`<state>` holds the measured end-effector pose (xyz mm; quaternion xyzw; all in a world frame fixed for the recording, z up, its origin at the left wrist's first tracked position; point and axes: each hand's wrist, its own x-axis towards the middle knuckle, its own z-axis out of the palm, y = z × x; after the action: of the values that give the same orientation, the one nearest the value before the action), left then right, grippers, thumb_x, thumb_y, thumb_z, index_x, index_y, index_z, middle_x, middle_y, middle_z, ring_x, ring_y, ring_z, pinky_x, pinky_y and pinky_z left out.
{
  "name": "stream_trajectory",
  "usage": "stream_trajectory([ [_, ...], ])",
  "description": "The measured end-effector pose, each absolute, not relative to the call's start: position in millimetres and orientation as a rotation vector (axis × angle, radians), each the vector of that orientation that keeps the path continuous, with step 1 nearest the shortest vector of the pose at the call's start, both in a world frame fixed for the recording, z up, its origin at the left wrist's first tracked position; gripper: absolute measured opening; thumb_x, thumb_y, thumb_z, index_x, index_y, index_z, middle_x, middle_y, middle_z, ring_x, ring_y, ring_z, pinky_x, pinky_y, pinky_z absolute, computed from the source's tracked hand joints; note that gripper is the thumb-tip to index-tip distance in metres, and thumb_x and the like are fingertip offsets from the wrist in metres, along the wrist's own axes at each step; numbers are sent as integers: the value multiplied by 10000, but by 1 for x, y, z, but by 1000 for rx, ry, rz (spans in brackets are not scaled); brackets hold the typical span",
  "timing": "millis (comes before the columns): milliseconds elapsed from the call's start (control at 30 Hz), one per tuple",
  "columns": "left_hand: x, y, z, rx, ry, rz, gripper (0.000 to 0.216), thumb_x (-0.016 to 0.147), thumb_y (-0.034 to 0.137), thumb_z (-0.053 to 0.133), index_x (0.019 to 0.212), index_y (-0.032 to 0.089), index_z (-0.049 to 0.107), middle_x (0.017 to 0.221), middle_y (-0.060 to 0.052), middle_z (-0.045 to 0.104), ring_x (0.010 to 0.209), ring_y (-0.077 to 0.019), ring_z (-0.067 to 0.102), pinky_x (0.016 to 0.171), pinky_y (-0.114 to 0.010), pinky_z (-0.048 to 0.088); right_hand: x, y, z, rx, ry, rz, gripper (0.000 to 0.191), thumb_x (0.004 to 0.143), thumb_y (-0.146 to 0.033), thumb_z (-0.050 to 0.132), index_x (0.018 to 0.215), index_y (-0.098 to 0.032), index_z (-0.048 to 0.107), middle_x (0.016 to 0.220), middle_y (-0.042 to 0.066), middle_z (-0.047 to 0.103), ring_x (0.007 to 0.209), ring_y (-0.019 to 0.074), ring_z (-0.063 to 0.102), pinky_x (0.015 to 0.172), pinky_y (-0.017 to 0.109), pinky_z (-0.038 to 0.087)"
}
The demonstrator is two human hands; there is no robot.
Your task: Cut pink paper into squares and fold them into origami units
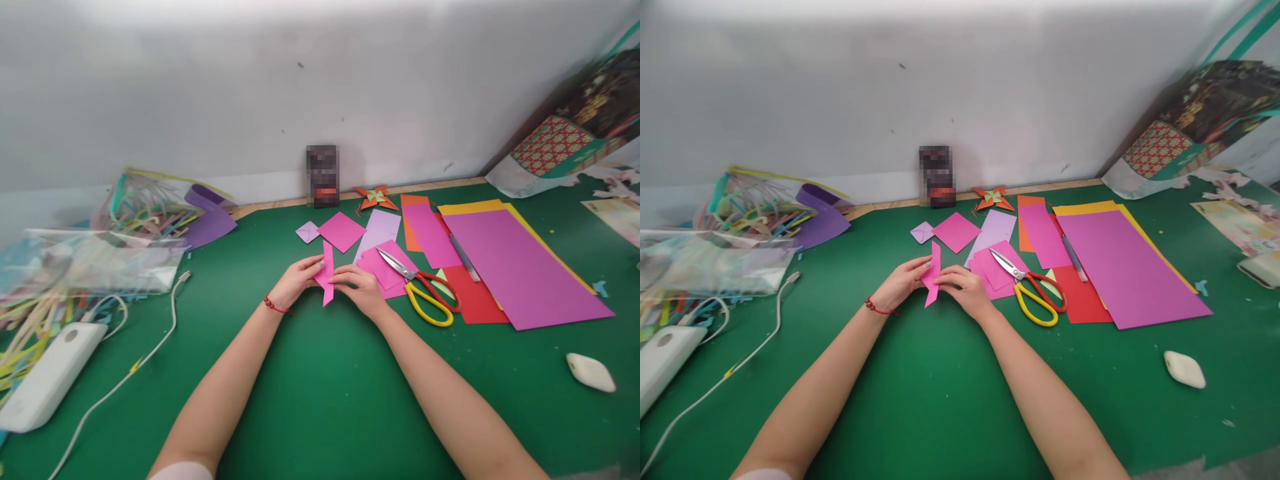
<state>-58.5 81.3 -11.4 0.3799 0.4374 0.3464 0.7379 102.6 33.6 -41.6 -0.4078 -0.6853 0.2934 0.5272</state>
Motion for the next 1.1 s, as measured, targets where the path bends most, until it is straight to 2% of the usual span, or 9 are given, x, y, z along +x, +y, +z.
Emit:
stream_trajectory([
  [100, -63, 85, -14, 913, 985, 730, 293, 631, 201, 694, 910, 142, 630, 708, -14, 648, 620, -118, 594, 633, -271, 493, 102, 34, -40, -978, -1609, 795, 91, 758, -282, 615, 805, -282, 694, 854, 26, 654, 824, 191, 606, 780, 366, 487],
  [367, -57, 82, -14, 973, 995, 788, 251, 553, 205, 734, 729, 137, 569, 632, 34, 600, 569, -65, 569, 617, -201, 467, 102, 36, -42, -1009, -1335, 944, 11, 694, -248, 666, 704, -246, 669, 823, 28, 635, 822, 186, 590, 772, 358, 476],
  [567, -45, 74, -13, 995, 1050, 902, 262, 555, 219, 733, 711, 137, 539, 622, 34, 601, 587, -79, 582, 658, -237, 498, 96, 40, -43, -1068, -1076, 1035, 169, 655, -349, 684, 631, -221, 576, 749, 18, 596, 710, 177, 570, 673, 332, 488],
  [700, -38, 69, -18, 938, 1072, 953, 291, 552, 254, 739, 713, 144, 523, 630, 31, 604, 593, -92, 590, 663, -264, 515, 96, 42, -42, -1156, -1043, 1057, 259, 647, -442, 666, 642, -224, 527, 701, 6, 554, 611, 165, 540, 634, 335, 489],
  [900, -35, 65, -23, 972, 1098, 1027, 316, 540, 283, 744, 700, 159, 502, 604, 38, 589, 568, -100, 585, 632, -275, 524, 96, 43, -45, -1144, -1025, 1075, 283, 654, -474, 651, 674, -231, 507, 687, 6, 535, 657, 176, 541, 667, 341, 493],
  [1033, -34, 65, -24, 981, 1095, 1052, 307, 543, 286, 738, 689, 159, 500, 607, 30, 590, 586, -107, 591, 634, -272, 520, 96, 46, -50, -1148, -936, 1062, 343, 598, -452, 692, 782, -230, 507, 706, -9, 523, 683, 165, 544, 619, 305, 498],
  [1100, -34, 65, -25, 974, 1089, 1044, 308, 542, 285, 738, 691, 156, 501, 617, 27, 594, 595, -107, 593, 646, -275, 520, 97, 47, -51, -1152, -925, 1098, 376, 588, -435, 702, 850, -223, 534, 707, -10, 539, 689, 165, 554, 645, 312, 497],
])
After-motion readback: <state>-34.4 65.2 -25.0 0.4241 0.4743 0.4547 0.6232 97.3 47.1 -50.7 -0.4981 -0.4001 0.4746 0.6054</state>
